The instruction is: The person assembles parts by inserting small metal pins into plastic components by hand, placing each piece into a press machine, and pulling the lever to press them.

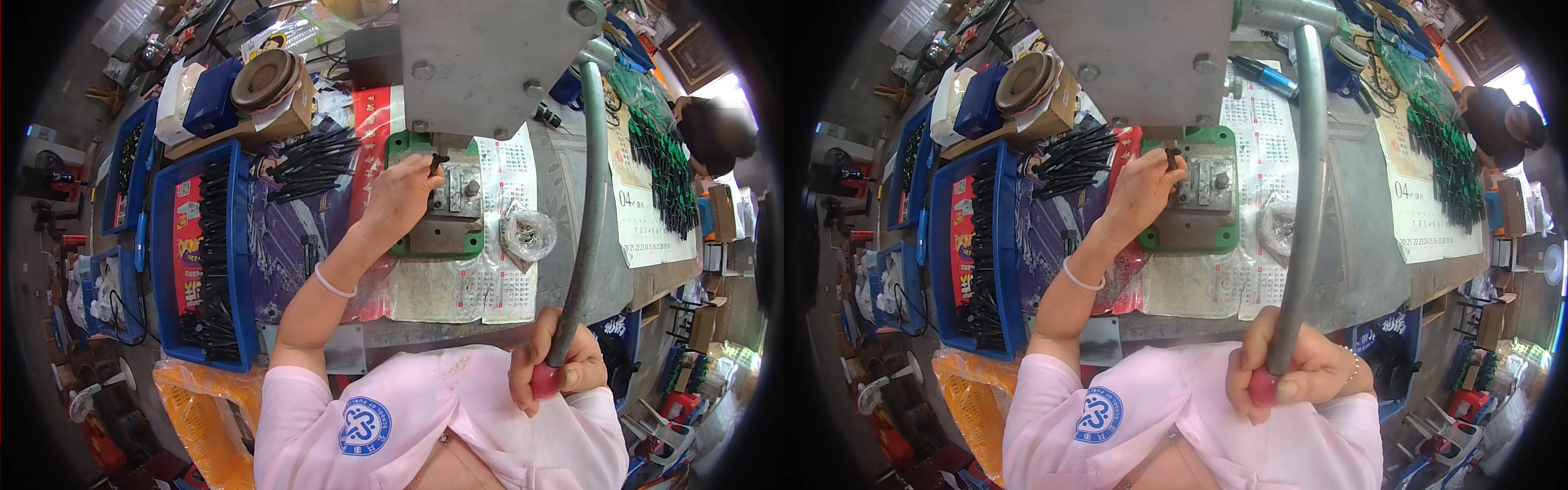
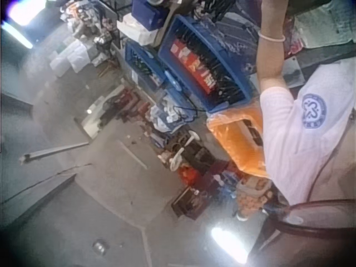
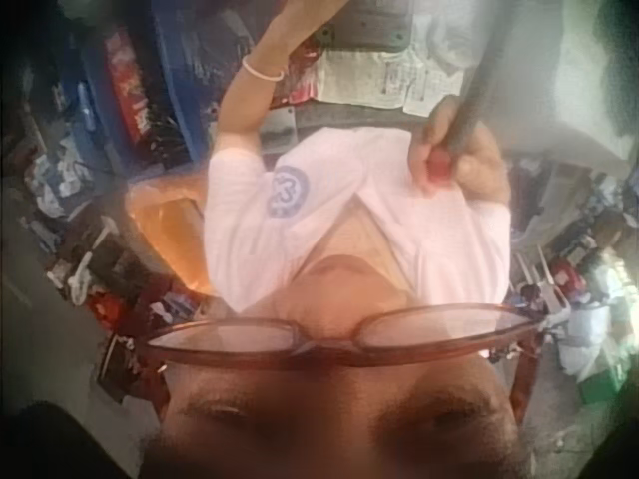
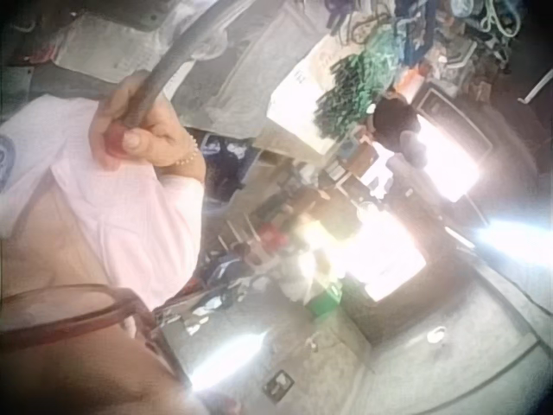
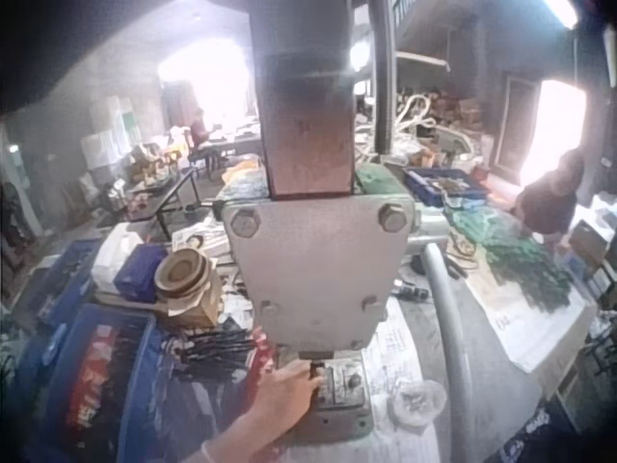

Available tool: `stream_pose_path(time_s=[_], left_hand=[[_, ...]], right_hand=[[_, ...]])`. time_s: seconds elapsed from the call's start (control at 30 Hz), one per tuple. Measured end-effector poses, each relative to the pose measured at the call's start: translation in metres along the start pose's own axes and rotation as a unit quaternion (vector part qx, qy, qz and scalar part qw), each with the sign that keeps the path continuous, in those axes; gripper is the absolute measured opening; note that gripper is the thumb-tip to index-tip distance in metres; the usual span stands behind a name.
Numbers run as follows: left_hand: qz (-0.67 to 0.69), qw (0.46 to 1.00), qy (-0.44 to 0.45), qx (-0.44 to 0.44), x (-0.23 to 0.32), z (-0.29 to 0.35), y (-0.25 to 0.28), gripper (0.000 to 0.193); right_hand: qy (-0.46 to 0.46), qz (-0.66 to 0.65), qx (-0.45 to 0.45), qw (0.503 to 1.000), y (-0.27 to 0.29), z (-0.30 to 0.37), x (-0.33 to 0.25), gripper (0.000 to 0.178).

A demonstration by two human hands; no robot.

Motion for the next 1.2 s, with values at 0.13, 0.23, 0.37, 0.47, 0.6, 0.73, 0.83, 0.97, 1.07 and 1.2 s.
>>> stream_pose_path(time_s=[0.13,0.23,0.37,0.47,0.6,0.73,0.83,0.97,1.07,1.2], left_hand=[[0.006,1.0,-0.009,0.006,0.0,0.002,-0.001,0.009],[0.004,1.0,-0.004,0.015,-0.006,0.001,-0.003,0.009],[0.0,0.999,-0.041,0.031,-0.003,-0.004,0.001,0.008],[0.012,0.999,-0.025,0.018,-0.011,0.001,-0.003,0.008],[0.026,0.999,-0.024,0.018,-0.006,-0.003,-0.005,0.009],[-0.044,0.998,-0.03,0.02,-0.001,-0.002,-0.002,0.011],[-0.085,0.996,-0.019,-0.012,-0.001,0.0,-0.001,0.012],[-0.118,0.993,-0.005,0.019,0.004,-0.001,-0.001,0.012],[-0.091,0.995,-0.034,0.018,0.002,-0.004,0.004,0.013],[0.035,0.992,0.104,-0.061,-0.019,-0.016,0.021,0.018]], right_hand=[[0.016,0.005,0.002,1.0,0.002,0.003,0.002,0.041],[0.021,0.008,0.005,1.0,0.006,-0.001,0.0,0.042],[0.049,0.042,-0.017,0.998,0.007,-0.006,-0.005,0.037],[0.016,0.22,0.314,0.923,0.061,-0.012,0.009,0.018],[0.178,0.346,0.19,0.901,0.102,-0.033,0.007,0.019],[0.123,0.331,0.21,0.912,0.082,-0.029,0.008,0.025],[0.116,0.098,0.17,0.974,0.03,-0.004,0.013,0.035],[0.122,0.065,0.111,0.984,0.008,-0.002,0.004,0.037],[0.111,0.063,0.115,0.985,0.011,-0.001,0.005,0.039],[0.102,0.017,0.014,0.995,0.034,-0.016,0.013,0.046]])
Point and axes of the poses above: each hand's wrist, its own z-axis away from the middle knuckle, its own y-axis out of the back of the hand, x = y × z, the point moved 5 cm from there along -z, towards the middle knuckle, and after that the axes turned 9 degrees about -z, right-handed, at the moved point
